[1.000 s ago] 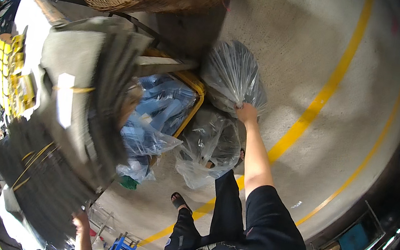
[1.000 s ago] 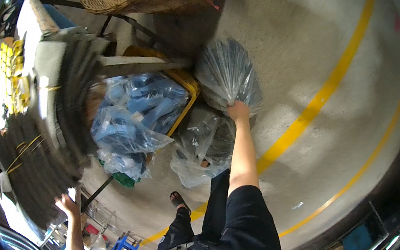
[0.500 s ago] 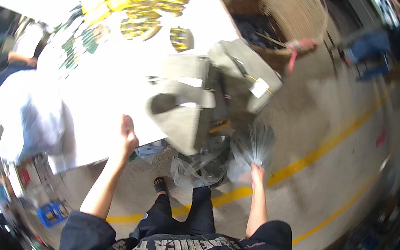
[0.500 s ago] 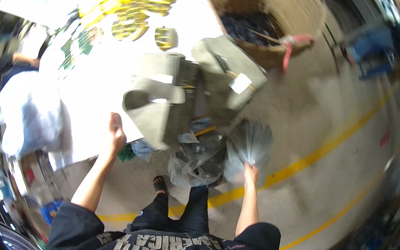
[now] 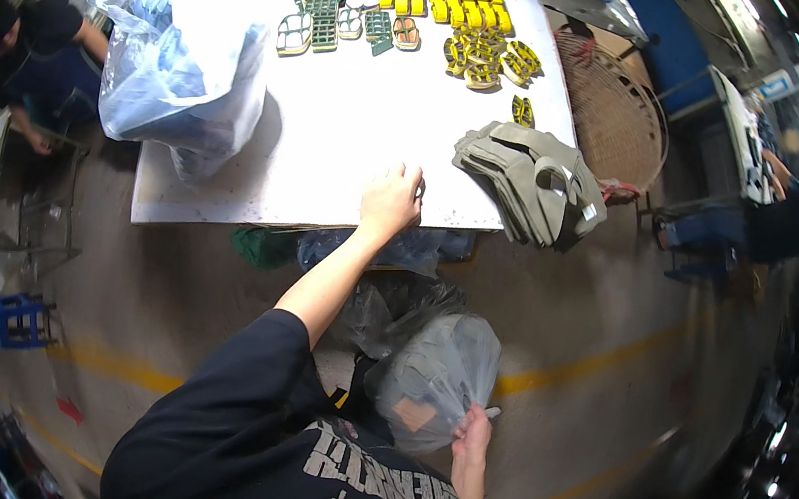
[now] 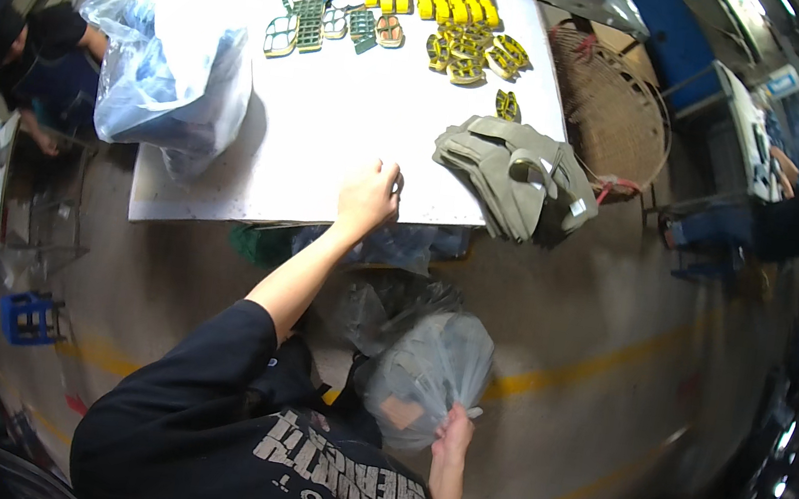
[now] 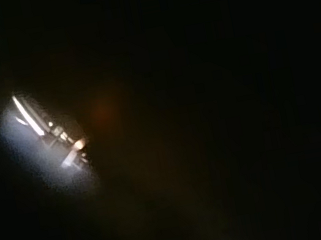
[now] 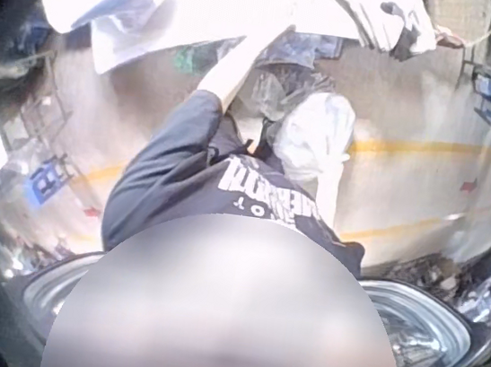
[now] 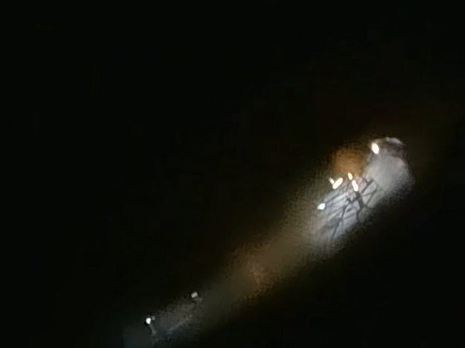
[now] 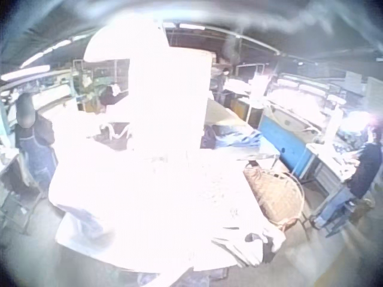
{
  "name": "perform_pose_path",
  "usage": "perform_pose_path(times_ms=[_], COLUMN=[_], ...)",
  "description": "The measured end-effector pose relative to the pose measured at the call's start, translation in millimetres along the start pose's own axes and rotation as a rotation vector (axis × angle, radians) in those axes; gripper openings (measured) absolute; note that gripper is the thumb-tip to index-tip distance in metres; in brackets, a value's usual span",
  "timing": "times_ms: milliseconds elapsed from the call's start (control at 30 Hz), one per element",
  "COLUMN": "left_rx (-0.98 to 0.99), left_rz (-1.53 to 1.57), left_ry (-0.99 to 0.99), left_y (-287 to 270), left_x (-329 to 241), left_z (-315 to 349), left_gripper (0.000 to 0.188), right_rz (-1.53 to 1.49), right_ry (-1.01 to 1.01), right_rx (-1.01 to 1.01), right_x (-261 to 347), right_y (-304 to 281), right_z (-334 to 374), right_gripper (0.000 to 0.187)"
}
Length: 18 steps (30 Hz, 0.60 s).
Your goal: The person gathers folded blue garments from a table and places them into a clear plastic bag, then ties the bag closed. They then pick up folded khaki garments, briefly unfold one to check it, and place it back on the table before tying another plastic bag.
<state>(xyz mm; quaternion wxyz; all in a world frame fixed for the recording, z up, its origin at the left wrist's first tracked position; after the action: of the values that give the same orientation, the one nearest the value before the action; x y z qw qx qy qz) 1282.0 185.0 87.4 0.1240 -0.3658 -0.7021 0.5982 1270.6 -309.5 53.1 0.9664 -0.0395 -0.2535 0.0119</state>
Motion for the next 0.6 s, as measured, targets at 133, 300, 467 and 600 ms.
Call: perform_pose_path(times_ms=[133,300,467,600], left_rx=[0.042,0.557,0.821,0.816], left_rz=[0.247,0.733,1.058,1.374], left_ry=[0.225,0.040,-0.161,-0.419], left_y=[-28.2,-61.6,-96.0,-96.2], left_x=[47.9,185.1,261.0,228.6], left_z=[42.7,191.4,318.4,316.9], left_gripper=[0.016,0.021,0.064,0.065], right_rz=[-0.230,-0.347,-0.341,-0.259], right_ry=[-0.100,-0.350,-0.682,-0.923], right_rx=[0.107,0.371,0.535,0.721], right_x=[-3.2,38.5,78.2,105.2], right_y=[46.1,130.9,224.5,300.2], right_z=[92.9,221.1,344.5,411.8], right_gripper=[0.033,0.039,0.041,0.027])
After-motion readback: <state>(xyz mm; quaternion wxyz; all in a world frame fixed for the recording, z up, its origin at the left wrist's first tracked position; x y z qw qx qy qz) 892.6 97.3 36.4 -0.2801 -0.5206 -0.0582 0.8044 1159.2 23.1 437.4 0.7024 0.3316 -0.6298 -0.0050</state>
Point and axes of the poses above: each hand's wrist, its own z-axis away from the middle knuckle, its own y-axis out of the palm, x = y × z, the point moved 2 cm from there along -z, towards the middle knuckle, and after that the axes turned 10 degrees about -z, right-handed, at the moved point
